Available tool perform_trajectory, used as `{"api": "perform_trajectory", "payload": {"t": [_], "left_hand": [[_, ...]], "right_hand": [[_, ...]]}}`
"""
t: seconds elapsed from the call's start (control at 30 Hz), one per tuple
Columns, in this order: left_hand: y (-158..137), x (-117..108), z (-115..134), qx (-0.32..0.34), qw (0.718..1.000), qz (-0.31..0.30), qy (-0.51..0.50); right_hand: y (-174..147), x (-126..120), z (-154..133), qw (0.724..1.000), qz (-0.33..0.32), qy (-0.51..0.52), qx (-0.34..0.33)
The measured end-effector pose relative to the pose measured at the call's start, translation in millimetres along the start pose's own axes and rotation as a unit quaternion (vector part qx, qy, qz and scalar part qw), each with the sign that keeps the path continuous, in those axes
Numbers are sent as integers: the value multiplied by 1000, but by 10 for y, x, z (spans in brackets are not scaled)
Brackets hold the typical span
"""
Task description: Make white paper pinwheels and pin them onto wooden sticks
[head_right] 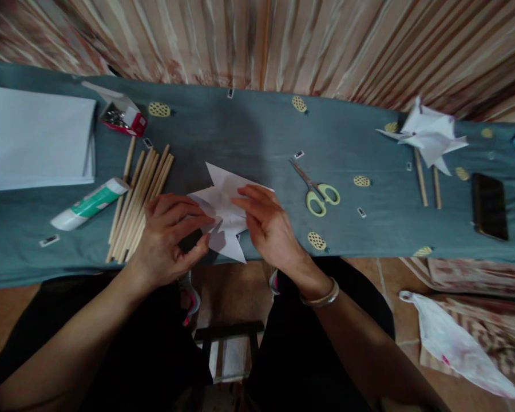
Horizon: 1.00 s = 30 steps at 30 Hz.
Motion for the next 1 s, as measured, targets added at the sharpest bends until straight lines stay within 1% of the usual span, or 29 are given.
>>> {"api": "perform_trajectory", "payload": {"t": [0.07,0.13,0.2,0.37,0.47,0.6,0.7,0.8,0.9,0.93,1.0], "left_hand": [[-18,-5,12,0,1000,0,5],[-44,-15,18,-8,1000,-6,8],[-80,-19,26,-24,999,-19,12],[-176,10,63,-59,996,-55,31],[-195,12,61,-63,997,-42,13],[-149,-10,-47,-88,996,-21,-20],[-63,-15,-175,-111,993,-2,-42],[54,13,-290,-112,992,19,-52],[166,67,-385,-113,990,17,-80],[195,76,-405,-114,989,14,-91],[238,53,-400,-103,991,16,-90]], "right_hand": [[32,-65,57,1000,24,-9,12],[86,-117,136,998,36,-44,30],[149,-144,203,996,32,-76,37],[202,-129,214,995,1,-102,5],[124,-152,167,993,8,-115,4],[-44,-230,123,993,17,-110,40],[-188,-264,80,994,5,-77,72],[-330,-260,47,993,-17,-33,110],[-423,-250,43,989,-52,-2,139],[-435,-266,48,988,-53,-2,142],[-429,-330,63,990,-31,-16,135]]}}
Point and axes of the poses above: each hand's wrist, its own y-axis towards the middle knuckle, its own x-axis out of the palm, z = x × y, the point moved 5 cm from there along y, towards the middle knuckle, and after that the axes turned 5 degrees about x, right-handed, at the moved point
